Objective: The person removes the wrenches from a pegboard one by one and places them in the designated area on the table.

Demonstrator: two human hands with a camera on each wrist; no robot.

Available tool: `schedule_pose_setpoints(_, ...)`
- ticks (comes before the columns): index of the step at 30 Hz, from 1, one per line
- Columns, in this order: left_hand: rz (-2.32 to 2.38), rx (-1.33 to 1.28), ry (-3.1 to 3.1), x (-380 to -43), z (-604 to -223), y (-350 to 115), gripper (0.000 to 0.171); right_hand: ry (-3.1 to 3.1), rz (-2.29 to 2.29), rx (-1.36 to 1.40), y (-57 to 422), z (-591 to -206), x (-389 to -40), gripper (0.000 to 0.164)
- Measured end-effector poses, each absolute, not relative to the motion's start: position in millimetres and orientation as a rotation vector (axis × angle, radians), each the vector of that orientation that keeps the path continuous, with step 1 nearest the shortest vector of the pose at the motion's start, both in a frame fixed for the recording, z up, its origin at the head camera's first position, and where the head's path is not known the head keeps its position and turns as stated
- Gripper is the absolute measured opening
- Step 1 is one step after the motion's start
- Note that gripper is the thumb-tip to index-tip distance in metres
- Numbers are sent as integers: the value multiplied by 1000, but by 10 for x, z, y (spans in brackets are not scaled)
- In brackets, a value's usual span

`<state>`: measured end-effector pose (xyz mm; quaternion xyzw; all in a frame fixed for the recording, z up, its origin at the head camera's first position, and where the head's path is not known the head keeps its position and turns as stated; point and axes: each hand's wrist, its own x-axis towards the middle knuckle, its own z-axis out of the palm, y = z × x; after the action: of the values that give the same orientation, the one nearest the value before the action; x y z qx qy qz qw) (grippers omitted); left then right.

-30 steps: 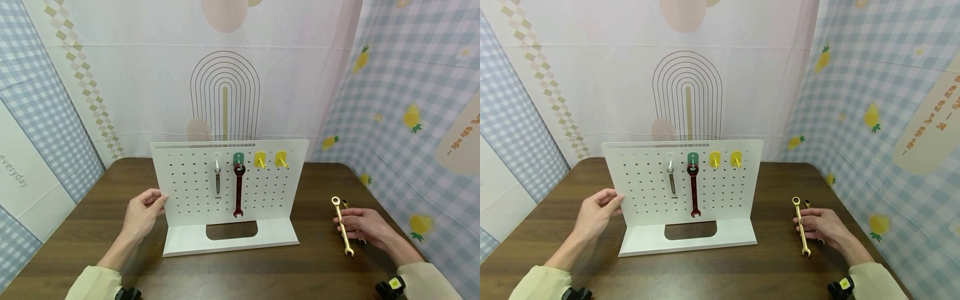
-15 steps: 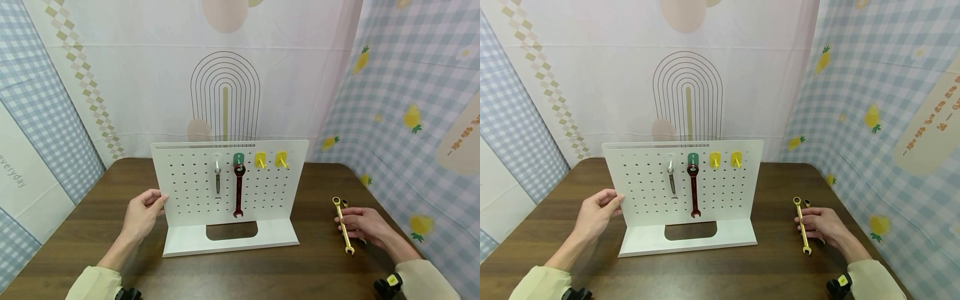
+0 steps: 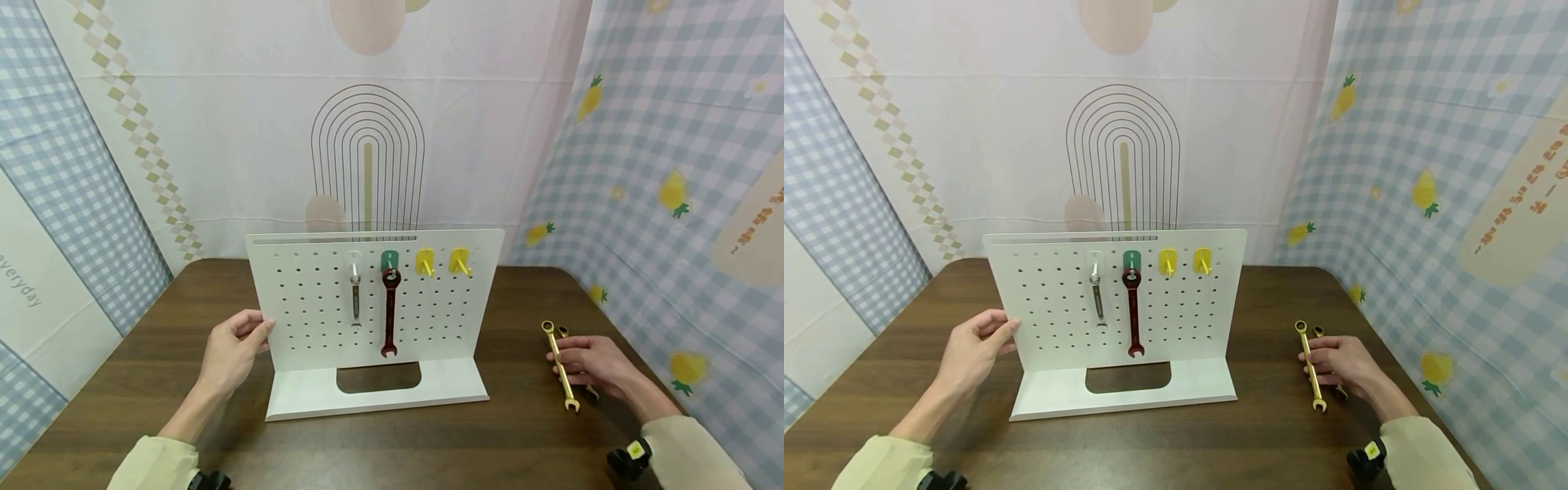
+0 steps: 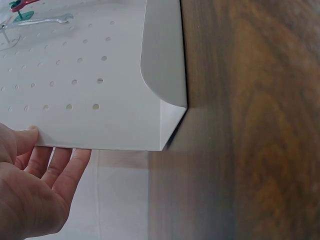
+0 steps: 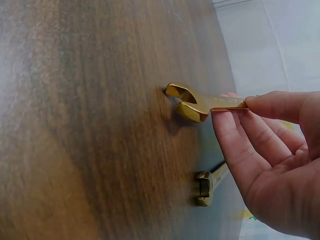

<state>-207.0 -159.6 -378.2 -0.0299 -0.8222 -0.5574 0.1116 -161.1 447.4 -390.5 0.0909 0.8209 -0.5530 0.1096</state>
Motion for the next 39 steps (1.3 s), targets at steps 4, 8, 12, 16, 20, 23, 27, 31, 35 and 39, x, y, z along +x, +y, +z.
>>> schedule_pose_setpoints(4, -1641, -84, -2408, -2075, -3778, -1593, 20, 2428, -1611, 255, 4473, -3899, -1614, 53)
schedule_pose_setpoints(8, -1644, -88, -2412, -2073, -3781, -1598, 20, 2450, -1581, 276, 4476, -3894, -1627, 56)
schedule_pose_setpoints(12, -1647, -93, -2418, -2071, -3787, -1604, 20, 2481, -1543, 298, 4488, -3895, -1646, 55)
schedule_pose_setpoints(16, -1654, -94, -2411, -2073, -3789, -1603, 19, 2500, -1524, 304, 4494, -3899, -1669, 54)
schedule_pose_setpoints(20, -1655, -94, -2406, -2074, -3786, -1599, 19, 2509, -1523, 321, 4491, -3899, -1682, 52)
schedule_pose_setpoints(23, -1655, -93, -2404, -2075, -3785, -1597, 19, 2510, -1528, 327, 4487, -3898, -1684, 51)
schedule_pose_setpoints(27, -1654, -91, -2405, -2075, -3786, -1597, 19, 2510, -1531, 321, 4479, -3897, -1686, 50)
schedule_pose_setpoints(31, -1653, -86, -2407, -2076, -3786, -1598, 19, 2521, -1517, 317, 4478, -3894, -1692, 49)
schedule_pose_setpoints(35, -1656, -84, -2412, -2074, -3782, -1600, 19, 2540, -1495, 326, 4483, -3891, -1702, 49)
schedule_pose_setpoints(39, -1660, -84, -2413, -2074, -3778, -1600, 20, 2549, -1486, 333, 4482, -3887, -1710, 48)
